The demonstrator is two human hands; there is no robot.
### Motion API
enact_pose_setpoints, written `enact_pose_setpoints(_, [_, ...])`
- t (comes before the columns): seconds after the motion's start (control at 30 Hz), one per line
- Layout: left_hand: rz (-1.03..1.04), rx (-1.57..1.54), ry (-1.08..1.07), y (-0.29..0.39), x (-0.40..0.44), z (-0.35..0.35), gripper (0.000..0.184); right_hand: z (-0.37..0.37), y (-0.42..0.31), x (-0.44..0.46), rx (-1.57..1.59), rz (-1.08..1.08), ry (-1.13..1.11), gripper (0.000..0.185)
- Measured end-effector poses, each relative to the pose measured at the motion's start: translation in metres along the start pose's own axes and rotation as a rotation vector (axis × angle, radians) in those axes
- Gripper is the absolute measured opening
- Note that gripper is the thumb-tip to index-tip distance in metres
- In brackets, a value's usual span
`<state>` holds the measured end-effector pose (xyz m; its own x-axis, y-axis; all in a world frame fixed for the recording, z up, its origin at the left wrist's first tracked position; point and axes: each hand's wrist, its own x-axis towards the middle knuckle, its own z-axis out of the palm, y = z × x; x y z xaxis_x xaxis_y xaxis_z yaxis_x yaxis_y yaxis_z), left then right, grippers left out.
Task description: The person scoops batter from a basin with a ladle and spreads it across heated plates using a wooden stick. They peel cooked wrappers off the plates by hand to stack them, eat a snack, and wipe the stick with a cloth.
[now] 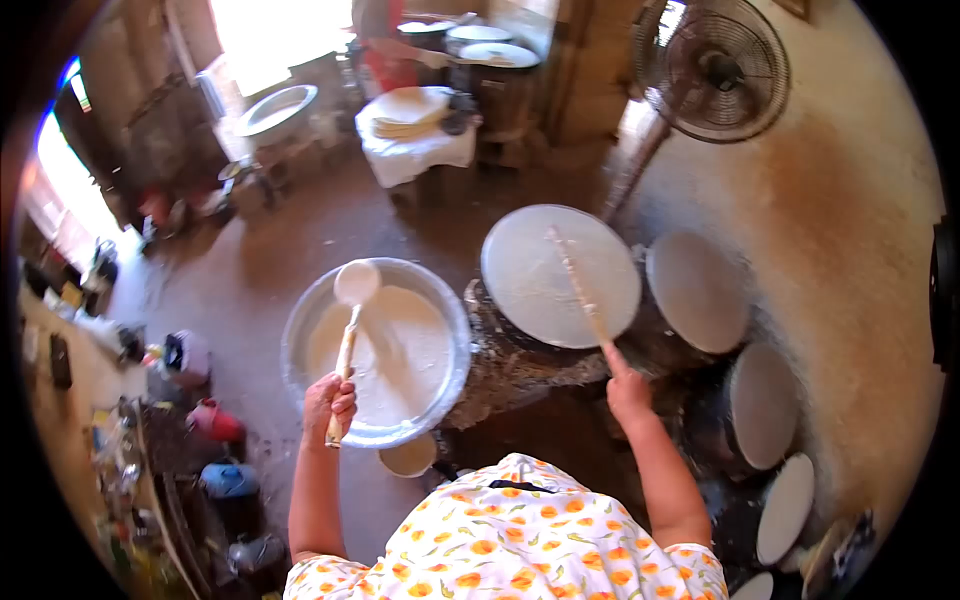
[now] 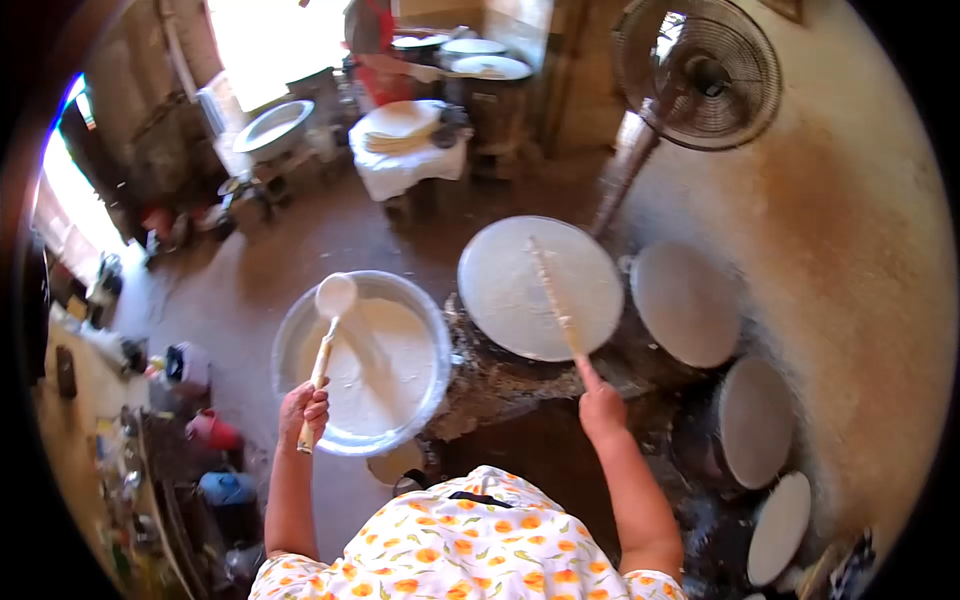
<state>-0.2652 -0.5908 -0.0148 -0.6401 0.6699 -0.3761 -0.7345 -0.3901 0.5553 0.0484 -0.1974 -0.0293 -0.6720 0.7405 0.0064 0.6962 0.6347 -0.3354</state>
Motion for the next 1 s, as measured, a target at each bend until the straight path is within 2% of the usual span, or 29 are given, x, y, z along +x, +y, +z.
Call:
enact_pose_setpoints(0.07, [0.078, 0.063, -0.017, 0.015, -0.034, 0.034, 0.026, 0.005, -0.005, 0.023, 0.016, 0.009, -0.045, 0.061])
enact_pose_setpoints(0.1, [0.12, 0.126, -0.018, 0.022, -0.049, 0.05, 0.027, 0.009, -0.008, 0.024, 0.156, -0.044, -0.069, 0.062])
enact_pose_setpoints(0.17, [0.201, 0.159, -0.008, 0.04, -0.078, 0.077, 0.027, 0.002, -0.021, 0.015, 0.226, -0.11, -0.098, 0.062])
enact_pose_setpoints(0.27, [0.364, 0.371, -0.04, 0.069, -0.115, 0.12, 0.025, 0.004, -0.013, 0.0, 0.414, -0.211, -0.032, 0.059])
enact_pose_setpoints(0.37, [0.517, 0.539, 0.04, 0.083, -0.138, 0.153, 0.027, 0.01, -0.011, -0.012, 0.429, -0.182, 0.006, 0.06])
enact_pose_setpoints(0.4, [0.528, 0.554, 0.117, 0.08, -0.139, 0.156, 0.021, 0.01, -0.012, -0.014, 0.424, -0.167, 0.002, 0.061])
enact_pose_setpoints(0.43, [0.529, 0.555, 0.122, 0.076, -0.139, 0.152, 0.021, 0.01, -0.014, -0.015, 0.425, -0.169, -0.002, 0.061])
enact_pose_setpoints(0.53, [0.35, 0.608, 0.282, 0.047, -0.121, 0.111, 0.014, 0.012, -0.019, -0.022, 0.467, -0.228, 0.063, 0.061])
enact_pose_setpoints(0.6, [0.199, 0.391, 0.293, 0.022, -0.106, 0.069, 0.014, 0.008, -0.022, -0.024, 0.407, -0.159, -0.079, 0.061])
enact_pose_setpoints(0.7, [-0.025, 0.204, 0.516, -0.013, -0.086, 0.002, 0.012, 0.002, -0.03, -0.029, 0.452, -0.113, -0.15, 0.061])
enact_pose_setpoints(0.73, [-0.029, 0.196, 0.52, -0.017, -0.091, -0.001, 0.012, 0.003, -0.032, -0.029, 0.461, -0.147, -0.117, 0.062])
enact_pose_setpoints(0.83, [-0.043, 0.175, 0.505, -0.014, -0.109, -0.002, 0.013, 0.014, -0.031, -0.029, 0.5, -0.188, -0.091, 0.061])
enact_pose_setpoints(0.93, [0.096, 0.072, 0.191, 0.015, -0.141, 0.024, 0.02, 0.011, -0.044, -0.03, 0.466, -0.165, -0.111, 0.061])
enact_pose_setpoints(1.0, [0.125, 0.094, 0.182, 0.018, -0.136, 0.022, 0.023, 0.014, -0.052, -0.029, 0.466, -0.193, -0.097, 0.061])
